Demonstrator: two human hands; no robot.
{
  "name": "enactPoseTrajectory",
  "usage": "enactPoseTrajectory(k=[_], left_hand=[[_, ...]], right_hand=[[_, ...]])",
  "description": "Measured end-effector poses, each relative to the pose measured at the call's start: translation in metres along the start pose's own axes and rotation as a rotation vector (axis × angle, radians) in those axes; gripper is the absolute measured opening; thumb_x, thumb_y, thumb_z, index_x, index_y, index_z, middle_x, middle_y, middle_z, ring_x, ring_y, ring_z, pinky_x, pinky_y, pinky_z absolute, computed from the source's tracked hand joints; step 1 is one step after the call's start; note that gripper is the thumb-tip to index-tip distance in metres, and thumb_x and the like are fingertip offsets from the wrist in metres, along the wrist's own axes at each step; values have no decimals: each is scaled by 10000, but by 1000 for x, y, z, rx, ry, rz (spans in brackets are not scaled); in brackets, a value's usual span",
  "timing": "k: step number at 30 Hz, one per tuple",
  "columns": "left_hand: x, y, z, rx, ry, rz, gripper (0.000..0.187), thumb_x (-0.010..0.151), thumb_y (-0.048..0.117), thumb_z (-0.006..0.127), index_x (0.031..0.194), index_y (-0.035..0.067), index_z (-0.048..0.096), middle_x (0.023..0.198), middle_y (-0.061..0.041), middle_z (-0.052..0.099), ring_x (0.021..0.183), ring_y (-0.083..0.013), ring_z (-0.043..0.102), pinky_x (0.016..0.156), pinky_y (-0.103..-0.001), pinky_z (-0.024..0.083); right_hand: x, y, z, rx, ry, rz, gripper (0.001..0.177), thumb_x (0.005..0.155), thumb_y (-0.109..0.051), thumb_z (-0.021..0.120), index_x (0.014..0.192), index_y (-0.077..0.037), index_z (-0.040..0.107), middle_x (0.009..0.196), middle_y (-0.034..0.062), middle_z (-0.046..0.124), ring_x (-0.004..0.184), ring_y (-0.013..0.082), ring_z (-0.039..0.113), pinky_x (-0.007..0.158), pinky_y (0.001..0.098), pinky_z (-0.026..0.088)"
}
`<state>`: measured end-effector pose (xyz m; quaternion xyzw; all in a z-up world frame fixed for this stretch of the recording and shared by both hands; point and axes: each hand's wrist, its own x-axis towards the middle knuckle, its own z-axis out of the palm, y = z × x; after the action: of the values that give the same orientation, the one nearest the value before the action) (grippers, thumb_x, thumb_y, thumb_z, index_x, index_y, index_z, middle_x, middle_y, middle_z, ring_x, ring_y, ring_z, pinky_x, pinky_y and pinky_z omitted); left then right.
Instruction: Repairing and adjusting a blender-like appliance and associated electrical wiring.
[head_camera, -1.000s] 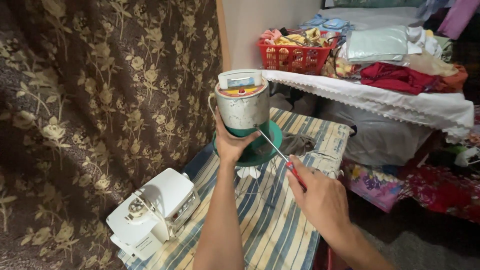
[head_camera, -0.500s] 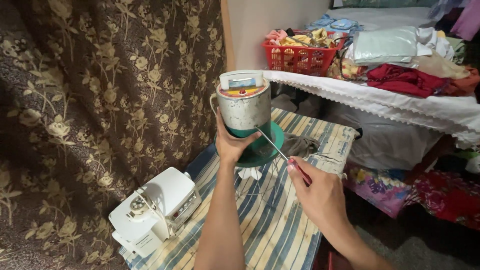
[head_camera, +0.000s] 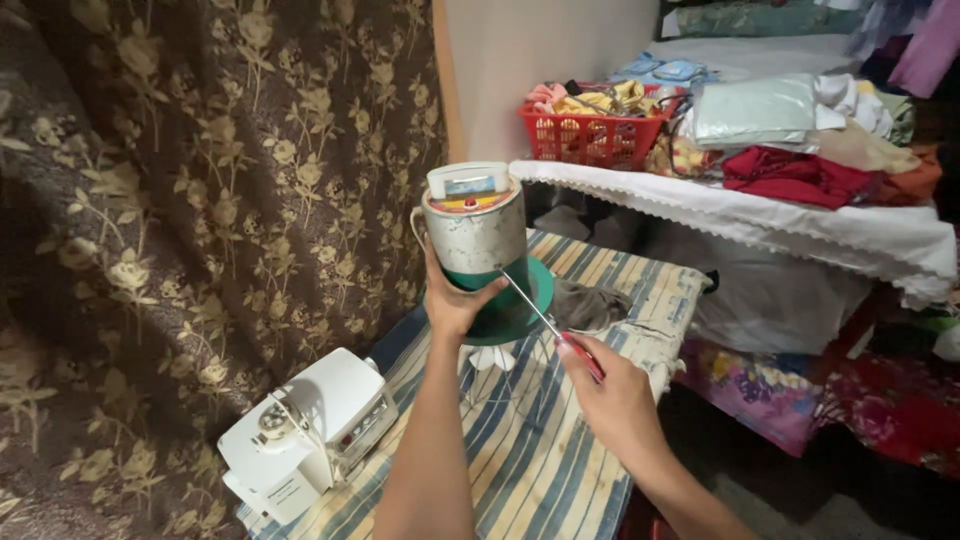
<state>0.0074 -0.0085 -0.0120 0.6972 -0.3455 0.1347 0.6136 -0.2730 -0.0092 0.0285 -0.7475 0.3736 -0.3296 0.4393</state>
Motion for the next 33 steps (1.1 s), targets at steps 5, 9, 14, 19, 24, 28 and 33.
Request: enactPoseTrajectory(k=[5,9,14,19,24,28,33], left_hand=[[-4,-9,5,-84,24,122,1486,507,459,1006,1626,87,103,1540,-285,453,1404,-379,490,1136,-442,422],[-45,24,10,1,241,27,1353,626,369,1015,1635,72,164,1567,-308,366,1437,-446,362,1155,-499,318],[-111,35,33,57,435,-53,852,792,276,884,1514,91,471,1284,-187,588,1176,-311,577,1026,-437,483],[-190,38,48,-29,211,-154,447,878,210,790,1284,77,661,906,-114,714,786,-188,642,712,-351,540],[-264,35,60,-54,-54,-112,209,937,202,734,1085,55,730,786,-86,729,680,-155,688,651,-312,565],[-313,39,64,10,-180,-196,172,936,208,730,1020,60,752,778,-106,745,682,-185,722,665,-327,574],[-375,24,67,-37,-535,-49,157,909,179,733,1019,69,753,937,-143,781,829,-253,773,770,-371,602]], right_hand=[[16,63,-12,42,61,-189,358,918,-353,662,1187,-128,739,820,103,774,746,160,740,713,317,558],[32,110,-32,21,121,-330,341,951,-334,670,1170,-87,756,815,77,758,730,126,730,671,288,548],[20,112,-68,415,-133,134,332,1007,-338,597,1092,-63,762,637,10,563,492,95,473,428,268,341],[13,179,-71,435,-183,182,315,1029,-330,565,1019,-51,709,703,6,602,523,80,519,433,247,391],[-13,211,-73,650,-305,270,267,1014,-307,509,1236,-165,556,931,12,655,730,85,629,599,266,570],[-26,247,-76,757,-331,466,213,955,-231,508,1141,-130,487,970,14,679,784,142,686,639,312,600],[-39,312,-59,478,-273,345,251,956,-175,680,1141,-88,534,781,21,561,591,120,520,474,277,401]])
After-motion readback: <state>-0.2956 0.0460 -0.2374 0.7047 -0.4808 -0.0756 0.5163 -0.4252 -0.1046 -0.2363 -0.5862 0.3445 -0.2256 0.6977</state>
